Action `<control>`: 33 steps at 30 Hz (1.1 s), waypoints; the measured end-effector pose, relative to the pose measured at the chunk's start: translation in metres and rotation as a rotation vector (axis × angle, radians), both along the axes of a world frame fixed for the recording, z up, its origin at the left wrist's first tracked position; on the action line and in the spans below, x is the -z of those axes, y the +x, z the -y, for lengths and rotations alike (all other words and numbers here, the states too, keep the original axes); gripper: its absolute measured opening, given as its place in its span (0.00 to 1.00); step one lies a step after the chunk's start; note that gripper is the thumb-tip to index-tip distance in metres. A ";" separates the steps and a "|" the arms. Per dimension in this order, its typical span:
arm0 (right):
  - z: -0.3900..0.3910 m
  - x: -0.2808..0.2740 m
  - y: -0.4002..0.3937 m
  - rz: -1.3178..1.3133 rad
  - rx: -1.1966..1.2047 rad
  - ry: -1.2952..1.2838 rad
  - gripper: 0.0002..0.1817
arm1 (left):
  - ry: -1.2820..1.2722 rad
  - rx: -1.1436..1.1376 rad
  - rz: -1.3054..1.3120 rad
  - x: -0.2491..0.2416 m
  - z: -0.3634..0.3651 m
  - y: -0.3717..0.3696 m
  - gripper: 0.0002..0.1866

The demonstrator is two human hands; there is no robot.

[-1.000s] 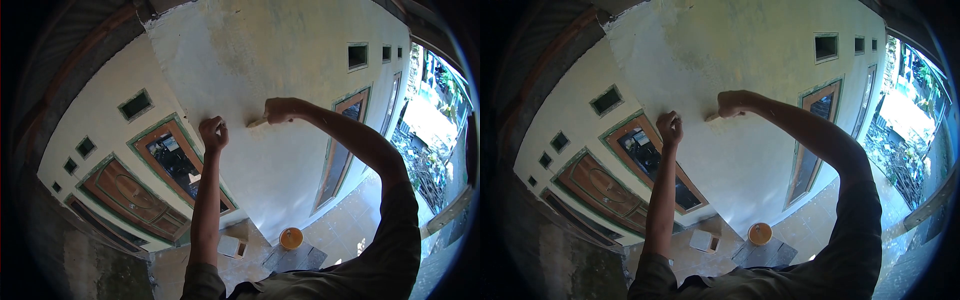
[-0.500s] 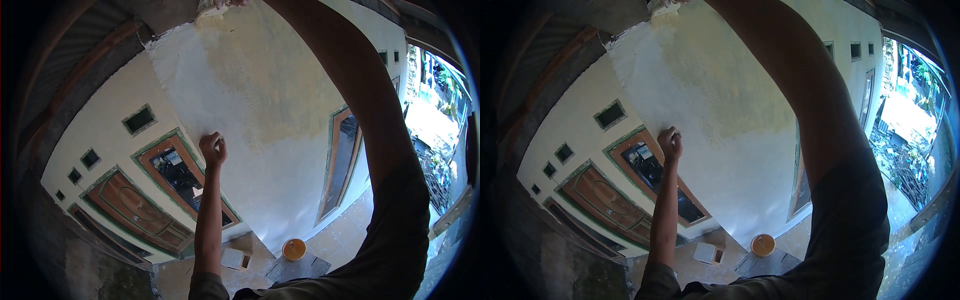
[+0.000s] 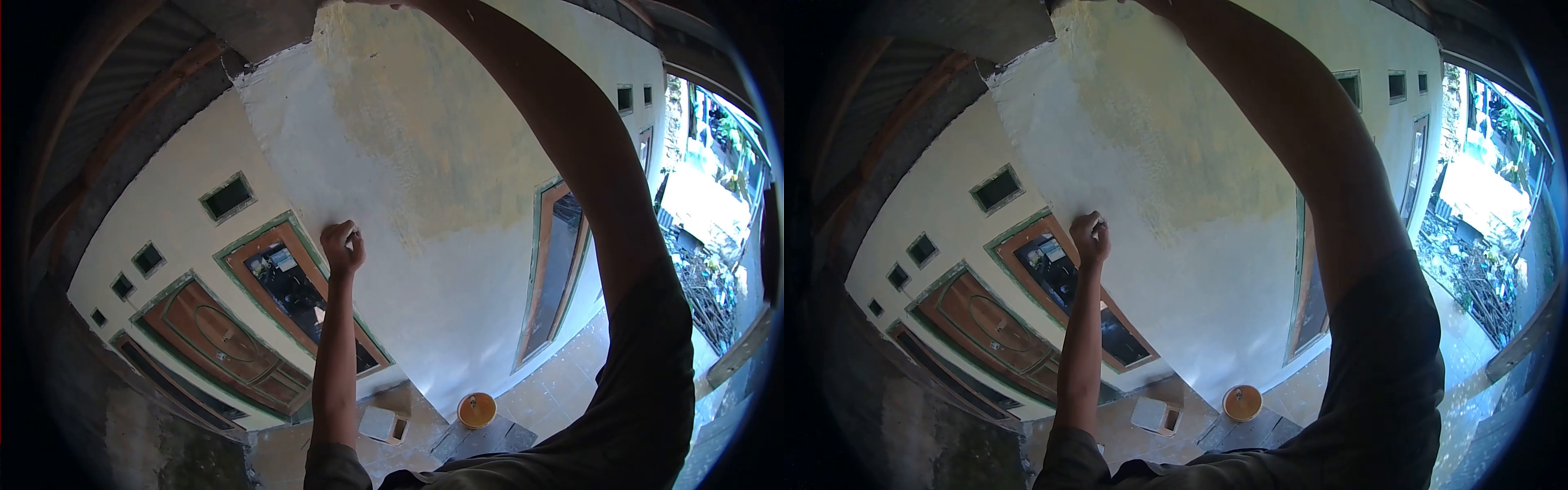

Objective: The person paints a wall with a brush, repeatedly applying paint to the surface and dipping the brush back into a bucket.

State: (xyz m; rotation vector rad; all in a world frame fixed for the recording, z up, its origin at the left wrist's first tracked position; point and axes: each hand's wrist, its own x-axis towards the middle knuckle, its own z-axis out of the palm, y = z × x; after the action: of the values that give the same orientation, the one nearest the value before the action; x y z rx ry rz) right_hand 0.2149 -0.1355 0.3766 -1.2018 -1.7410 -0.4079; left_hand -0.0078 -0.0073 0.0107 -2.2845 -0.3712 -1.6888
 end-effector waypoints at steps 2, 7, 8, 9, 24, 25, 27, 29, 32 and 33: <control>-0.022 0.011 0.015 0.169 0.078 0.208 0.27 | -0.027 0.008 0.001 0.001 0.000 0.000 0.06; -0.006 0.058 0.026 0.202 0.175 0.291 0.19 | -0.024 0.019 0.053 0.004 -0.005 0.004 0.07; -0.003 0.061 0.024 0.200 0.173 0.292 0.19 | -0.012 0.026 0.062 0.004 -0.006 0.004 0.07; 0.001 0.064 0.021 0.170 0.147 0.288 0.19 | -0.011 0.024 0.058 0.005 -0.007 0.003 0.07; -0.043 0.071 0.012 0.205 0.077 0.119 0.20 | -0.086 -0.004 0.072 0.002 0.006 0.005 0.11; -0.037 0.072 0.013 0.295 0.151 0.056 0.24 | -0.052 -0.007 0.058 0.001 0.005 0.005 0.11; -0.018 0.074 0.015 0.339 0.149 -0.043 0.24 | -0.017 -0.014 0.041 0.002 0.002 0.003 0.11; 0.009 0.064 0.009 0.282 0.178 -0.126 0.17 | 0.000 -0.010 0.025 0.003 -0.002 0.002 0.10; 0.003 0.046 0.004 0.295 0.140 0.251 0.15 | 0.039 -0.018 0.062 0.002 0.001 0.006 0.08; 0.001 0.042 0.002 0.193 0.159 0.249 0.14 | 0.037 -0.019 0.060 0.002 0.000 0.005 0.08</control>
State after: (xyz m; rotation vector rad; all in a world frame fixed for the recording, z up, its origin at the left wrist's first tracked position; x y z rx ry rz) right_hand 0.2166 -0.1362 0.3351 -1.1525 -1.7015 -0.8345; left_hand -0.0027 -0.0076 0.0090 -2.2011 -0.3698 -1.7437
